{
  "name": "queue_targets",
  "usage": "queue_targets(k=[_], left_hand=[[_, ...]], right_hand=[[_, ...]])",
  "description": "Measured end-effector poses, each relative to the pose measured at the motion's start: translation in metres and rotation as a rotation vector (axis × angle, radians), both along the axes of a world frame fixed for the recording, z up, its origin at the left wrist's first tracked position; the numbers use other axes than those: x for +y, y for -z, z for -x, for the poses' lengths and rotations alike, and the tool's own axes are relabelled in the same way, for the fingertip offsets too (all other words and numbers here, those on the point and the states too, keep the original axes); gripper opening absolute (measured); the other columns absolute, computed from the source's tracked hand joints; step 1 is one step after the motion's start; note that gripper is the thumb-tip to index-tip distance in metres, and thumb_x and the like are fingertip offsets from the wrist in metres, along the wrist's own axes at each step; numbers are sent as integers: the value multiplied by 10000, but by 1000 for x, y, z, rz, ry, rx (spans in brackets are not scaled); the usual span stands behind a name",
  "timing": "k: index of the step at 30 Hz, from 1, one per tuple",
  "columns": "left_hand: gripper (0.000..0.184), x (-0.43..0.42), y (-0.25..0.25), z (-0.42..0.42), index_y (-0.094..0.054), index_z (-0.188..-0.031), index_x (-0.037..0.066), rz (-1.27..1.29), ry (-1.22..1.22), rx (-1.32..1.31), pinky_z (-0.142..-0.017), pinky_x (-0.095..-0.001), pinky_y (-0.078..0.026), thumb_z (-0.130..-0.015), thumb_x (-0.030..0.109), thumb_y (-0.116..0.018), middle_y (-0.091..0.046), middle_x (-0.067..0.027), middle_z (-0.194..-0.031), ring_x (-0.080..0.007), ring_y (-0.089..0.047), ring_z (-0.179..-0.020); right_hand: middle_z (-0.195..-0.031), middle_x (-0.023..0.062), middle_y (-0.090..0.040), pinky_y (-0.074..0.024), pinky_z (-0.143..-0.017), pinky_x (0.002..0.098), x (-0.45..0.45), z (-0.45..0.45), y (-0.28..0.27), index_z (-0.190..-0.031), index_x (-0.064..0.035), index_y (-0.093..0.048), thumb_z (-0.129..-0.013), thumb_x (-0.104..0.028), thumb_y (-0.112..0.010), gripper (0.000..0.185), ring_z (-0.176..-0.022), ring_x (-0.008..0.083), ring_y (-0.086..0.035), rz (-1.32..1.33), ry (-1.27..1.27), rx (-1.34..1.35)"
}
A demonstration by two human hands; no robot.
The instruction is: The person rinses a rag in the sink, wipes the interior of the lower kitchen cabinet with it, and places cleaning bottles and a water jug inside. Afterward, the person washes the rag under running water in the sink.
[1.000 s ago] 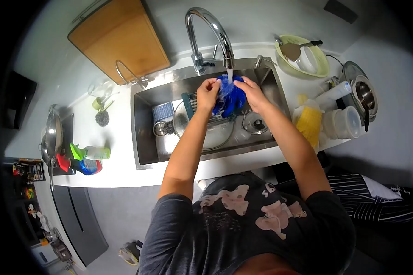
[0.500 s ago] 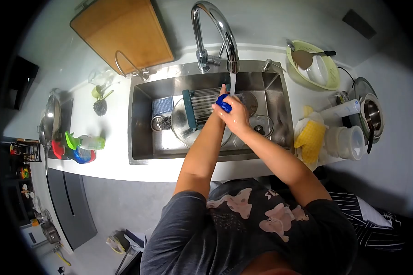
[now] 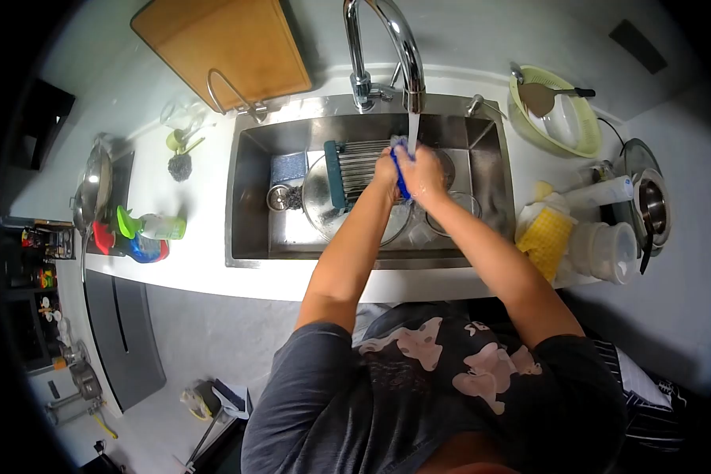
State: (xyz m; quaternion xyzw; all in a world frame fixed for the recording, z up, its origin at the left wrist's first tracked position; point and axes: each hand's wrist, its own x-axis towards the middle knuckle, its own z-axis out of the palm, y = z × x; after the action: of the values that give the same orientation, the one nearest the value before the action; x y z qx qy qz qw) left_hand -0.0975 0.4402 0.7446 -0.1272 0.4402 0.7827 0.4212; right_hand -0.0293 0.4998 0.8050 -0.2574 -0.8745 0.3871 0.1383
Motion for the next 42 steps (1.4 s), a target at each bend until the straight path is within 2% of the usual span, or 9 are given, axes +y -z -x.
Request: queue_targets(k=[5,17,21,27,31,33,37,38,42], left_hand=[[386,-24,-38,-18,-489,-1186,27,485,331,567,-899,-301,-393,-893,278,-473,-538,-103,-1149,-218,-530,-1012],[147,-26,-73,2,-545,-987,-13,163,428,1181,-732,-238,-426,-864,66,-539,-575,-28,-855,-88,-512,-787],[162,-22,-71,16,-559,-997,-18,101,247,1000,-726,-232,-434,-854,57,-542,-595,-30,-860,-103,-530,-789],[737,-43,27,-17,-340,-1352,96,203,302,314,-1038,-406,-234,-856,640,-305,-340,-138,-1384,-229,-213,-1317],[822,-21,8,-20,-453,-1247,119,-277,103,-192,-861,-421,-447,-752,762,-318,-531,-115,-1186,-268,-509,-1089],[744,-10,-7,-10,-545,-1067,79,-288,45,-298,-669,-402,-489,-778,731,-332,-599,-104,-993,-255,-594,-833],[526,-2,25,11,-586,-885,110,-685,351,-267,-636,-377,-482,-840,604,-411,-596,-104,-784,-236,-566,-681],[482,11,31,-9,-578,-936,109,-1007,7,-434,-671,-374,-483,-869,550,-396,-597,-107,-832,-240,-573,-725],[374,12,-1,-23,-517,-1107,103,-229,32,-103,-777,-364,-484,-930,382,-341,-594,-100,-951,-239,-588,-851]], right_hand=[[-876,167,-591,-432,-739,387,53,11,10,-943,-23,-517,-859,-345,-537,333,-839,305,-556,227,41,-14],[-1066,88,-561,-379,-871,251,68,-19,-24,-1147,-27,-484,-766,-119,-649,425,-966,112,-505,761,-594,-25],[-922,52,-606,-437,-735,256,66,6,-8,-1069,-5,-555,-791,-163,-622,327,-813,102,-543,586,-434,-85],[-841,10,-577,-437,-675,249,30,11,-36,-978,-32,-573,-853,-154,-565,175,-723,92,-515,1100,-24,298],[-943,59,-561,-449,-728,263,19,-11,-31,-965,-25,-553,-816,-147,-627,207,-836,149,-553,764,-122,344],[-1081,123,-495,-414,-822,305,7,-24,-3,-944,17,-555,-784,-166,-660,265,-968,204,-503,103,-210,440],[-1267,219,-396,-340,-952,403,-26,-28,13,-1018,26,-567,-773,-234,-670,372,-1150,366,-410,-88,-264,333],[-1287,223,-401,-351,-947,412,-19,-16,17,-1047,-4,-573,-778,-279,-658,395,-1133,368,-433,-33,-237,308],[-1059,232,-550,-413,-873,407,40,40,79,-965,12,-576,-785,-303,-621,366,-1005,366,-532,117,97,164]])
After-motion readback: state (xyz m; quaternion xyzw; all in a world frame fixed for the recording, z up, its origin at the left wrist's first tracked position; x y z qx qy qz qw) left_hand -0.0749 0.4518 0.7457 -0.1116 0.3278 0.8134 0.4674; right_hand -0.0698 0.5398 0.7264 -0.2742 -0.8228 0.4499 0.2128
